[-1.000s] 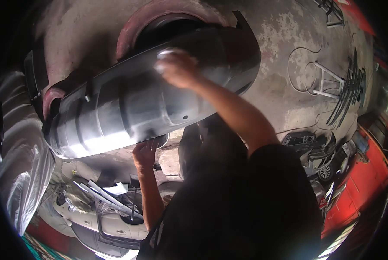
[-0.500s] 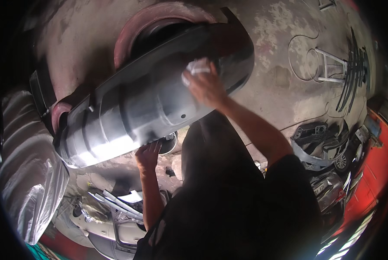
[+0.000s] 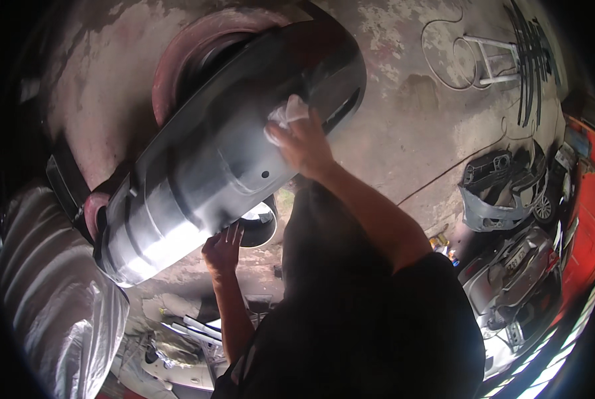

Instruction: The person sands a grey car bumper with a sanding block, then wipes the surface with a cloth. They subsequently mix a dark liquid from a can with a solvent from a yellow container into a spray gun cup.

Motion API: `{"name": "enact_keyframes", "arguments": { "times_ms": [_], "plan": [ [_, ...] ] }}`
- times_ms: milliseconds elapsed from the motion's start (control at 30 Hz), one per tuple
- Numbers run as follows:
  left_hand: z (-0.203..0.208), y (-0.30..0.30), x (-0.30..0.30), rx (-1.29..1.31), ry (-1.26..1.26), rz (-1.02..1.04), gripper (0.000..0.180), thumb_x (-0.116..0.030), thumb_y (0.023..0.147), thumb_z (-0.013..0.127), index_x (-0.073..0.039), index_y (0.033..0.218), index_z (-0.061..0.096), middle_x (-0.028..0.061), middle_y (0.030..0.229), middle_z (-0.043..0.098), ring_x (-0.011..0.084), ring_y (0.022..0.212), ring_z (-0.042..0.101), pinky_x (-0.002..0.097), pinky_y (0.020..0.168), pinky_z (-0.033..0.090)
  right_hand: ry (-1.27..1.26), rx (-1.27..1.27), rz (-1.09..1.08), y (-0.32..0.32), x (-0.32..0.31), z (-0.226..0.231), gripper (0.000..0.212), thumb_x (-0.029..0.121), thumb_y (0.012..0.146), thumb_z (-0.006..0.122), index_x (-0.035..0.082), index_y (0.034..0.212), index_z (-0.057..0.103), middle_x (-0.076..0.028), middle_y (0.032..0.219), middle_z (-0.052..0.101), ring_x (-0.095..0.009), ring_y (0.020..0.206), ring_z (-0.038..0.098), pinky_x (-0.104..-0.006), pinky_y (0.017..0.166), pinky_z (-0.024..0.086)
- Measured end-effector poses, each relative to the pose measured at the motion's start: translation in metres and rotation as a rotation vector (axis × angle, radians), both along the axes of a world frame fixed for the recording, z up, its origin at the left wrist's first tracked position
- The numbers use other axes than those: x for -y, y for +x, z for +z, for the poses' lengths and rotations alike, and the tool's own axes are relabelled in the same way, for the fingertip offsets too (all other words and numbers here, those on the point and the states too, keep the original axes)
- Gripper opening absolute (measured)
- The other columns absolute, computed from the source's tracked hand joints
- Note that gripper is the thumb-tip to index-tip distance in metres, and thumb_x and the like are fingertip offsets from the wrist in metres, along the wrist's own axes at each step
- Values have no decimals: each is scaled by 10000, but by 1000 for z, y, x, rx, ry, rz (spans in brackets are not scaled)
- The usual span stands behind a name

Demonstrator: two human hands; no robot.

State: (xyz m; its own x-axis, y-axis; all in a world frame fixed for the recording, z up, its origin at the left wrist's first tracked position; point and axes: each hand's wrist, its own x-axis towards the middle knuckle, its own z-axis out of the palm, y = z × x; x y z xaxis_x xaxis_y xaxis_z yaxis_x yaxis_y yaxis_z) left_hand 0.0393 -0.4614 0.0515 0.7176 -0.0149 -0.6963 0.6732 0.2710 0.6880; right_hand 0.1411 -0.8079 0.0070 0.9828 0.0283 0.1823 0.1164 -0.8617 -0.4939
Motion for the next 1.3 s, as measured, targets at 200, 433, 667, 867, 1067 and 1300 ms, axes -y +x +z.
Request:
{"name": "enact_keyframes", "arguments": {
  "times_ms": [200,433,667,867,1067,1300],
  "plan": [
    [7,23,9,-401,-318,335,377,-99,883,531,40,1233,549,214,1304,553,439,1413,431,617,1206,346,77,151,-580,98,229,-144,468,249,987,587,76,1419,530,-326,1322,561,-506,1141,585,-537,957,510],
    [18,24,9,-380,-172,304,445,-101,885,527,72,1294,519,244,1376,510,449,1419,420,613,1207,349,218,135,-428,-20,-51,-48,708,182,926,665,253,1579,402,-255,1687,185,-533,1533,204,-638,1210,241],
    [10,27,16,-339,-120,248,477,-113,900,513,103,1323,478,263,1408,463,486,1413,408,616,1208,358,353,82,-862,32,99,-87,610,275,1031,568,116,1579,353,-406,1514,345,-565,1404,380,-606,1147,359],
    [-7,12,7,-295,-101,169,469,-116,919,486,61,1352,507,243,1394,503,480,1407,425,621,1218,322,364,118,-886,26,68,-87,711,246,973,634,155,1606,325,-365,1594,279,-621,1459,255,-669,1181,284],
    [11,24,27,-414,30,365,363,-94,955,515,86,1263,578,266,1323,548,489,1397,428,623,1193,378,367,89,-305,-6,59,-60,681,231,879,734,265,1519,504,-252,1658,262,-493,1539,235,-675,1159,287],
    [-2,43,42,-487,177,492,293,-72,931,482,125,1128,575,285,1309,534,509,1439,374,663,1177,389,638,55,-965,36,203,-175,607,328,1037,537,101,1567,347,-339,1467,452,-573,1264,504,-589,1050,463]
  ]
}}
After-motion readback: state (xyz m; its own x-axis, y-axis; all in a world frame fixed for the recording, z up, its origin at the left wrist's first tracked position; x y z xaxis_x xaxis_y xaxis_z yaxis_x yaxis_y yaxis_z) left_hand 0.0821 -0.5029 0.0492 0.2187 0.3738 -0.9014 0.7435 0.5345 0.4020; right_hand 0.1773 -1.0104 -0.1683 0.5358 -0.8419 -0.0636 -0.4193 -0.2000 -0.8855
